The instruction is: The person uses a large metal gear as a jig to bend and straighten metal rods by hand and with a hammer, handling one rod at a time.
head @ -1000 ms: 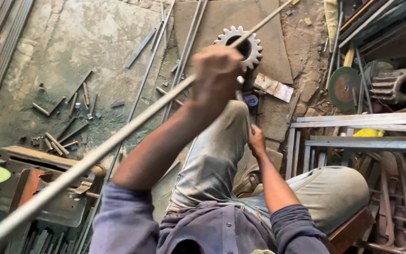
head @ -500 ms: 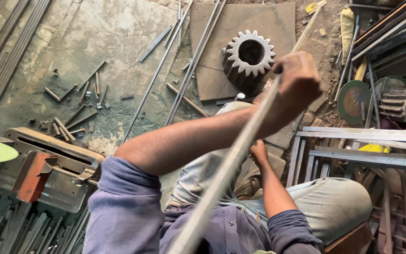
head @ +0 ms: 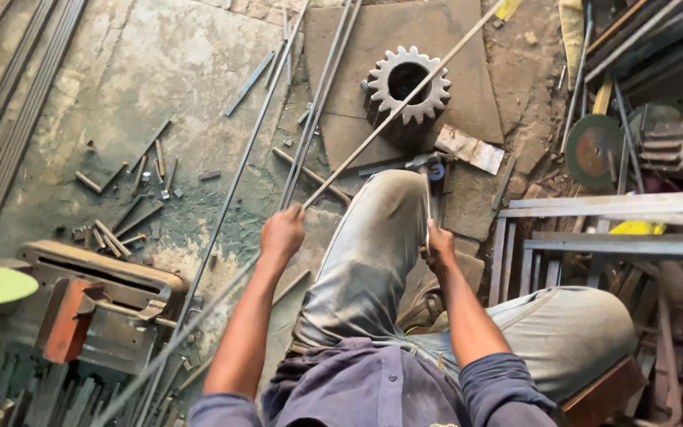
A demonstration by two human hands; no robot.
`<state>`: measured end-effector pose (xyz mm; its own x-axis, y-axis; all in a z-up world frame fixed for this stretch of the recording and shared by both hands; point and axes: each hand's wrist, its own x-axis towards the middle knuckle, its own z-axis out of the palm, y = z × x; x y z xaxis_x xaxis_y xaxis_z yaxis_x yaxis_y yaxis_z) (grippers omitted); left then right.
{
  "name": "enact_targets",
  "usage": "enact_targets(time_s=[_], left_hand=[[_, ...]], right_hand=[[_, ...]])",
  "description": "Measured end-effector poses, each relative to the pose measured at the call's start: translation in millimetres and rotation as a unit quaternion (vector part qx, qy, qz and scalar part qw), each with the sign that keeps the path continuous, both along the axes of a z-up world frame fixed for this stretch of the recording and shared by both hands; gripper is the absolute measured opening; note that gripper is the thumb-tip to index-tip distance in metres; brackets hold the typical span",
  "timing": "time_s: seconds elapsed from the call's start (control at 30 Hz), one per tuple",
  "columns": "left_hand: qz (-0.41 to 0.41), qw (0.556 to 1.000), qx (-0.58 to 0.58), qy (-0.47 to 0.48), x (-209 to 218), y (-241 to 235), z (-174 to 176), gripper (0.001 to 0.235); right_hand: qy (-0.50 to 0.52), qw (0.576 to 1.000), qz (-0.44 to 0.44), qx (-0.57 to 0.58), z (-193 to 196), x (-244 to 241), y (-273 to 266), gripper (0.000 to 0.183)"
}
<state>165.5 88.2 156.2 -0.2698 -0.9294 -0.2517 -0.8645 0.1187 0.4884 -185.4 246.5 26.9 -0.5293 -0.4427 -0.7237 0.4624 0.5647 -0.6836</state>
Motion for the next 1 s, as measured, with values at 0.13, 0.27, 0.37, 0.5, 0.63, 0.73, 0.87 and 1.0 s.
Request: enact_targets(time_s=[0.13,0.27,0.37,0.5,0.63,0.73,0.87,1.0], left_hand=[[0.055,0.993,0.007,0.104,50.1,39.9,-66.4,0.032],[0.081,0.980,0.061,0.170,85.6,76.8,-104.3,0.033],[0.105,0.974,0.107,0.171,101.5,94.9,-115.8,0.037],[0.116,0.969,0.126,0.180,121.4,114.6,-123.9,0.039],[0.132,0.960,0.146,0.200,134.9,128.6,-117.9,0.038],[0.119,0.977,0.111,0.136,144.9,140.9,-98.9,0.035],[0.097,0.995,-0.001,0.030,171.5,172.0,-68.7,0.027],[0.104,0.994,-0.005,-0.040,213.3,203.6,-47.4,0.025]], right_hand=[[0.147,0.988,0.016,-0.047,21.7,-11.1,1.8,0.039],[0.344,0.931,0.076,-0.098,61.6,-39.0,-25.7,0.050],[0.317,0.927,0.046,-0.195,83.6,-49.6,-54.4,0.034],[0.496,0.844,0.108,-0.174,70.6,-64.3,-82.5,0.034],[0.402,0.907,0.125,-0.024,51.4,-70.7,-106.1,0.033],[0.309,0.943,0.055,-0.107,59.8,-71.2,-116.0,0.034],[0.314,0.925,0.030,-0.210,91.5,-83.2,-116.7,0.034],[0.377,0.893,0.072,-0.233,110.5,-103.8,-117.8,0.037]])
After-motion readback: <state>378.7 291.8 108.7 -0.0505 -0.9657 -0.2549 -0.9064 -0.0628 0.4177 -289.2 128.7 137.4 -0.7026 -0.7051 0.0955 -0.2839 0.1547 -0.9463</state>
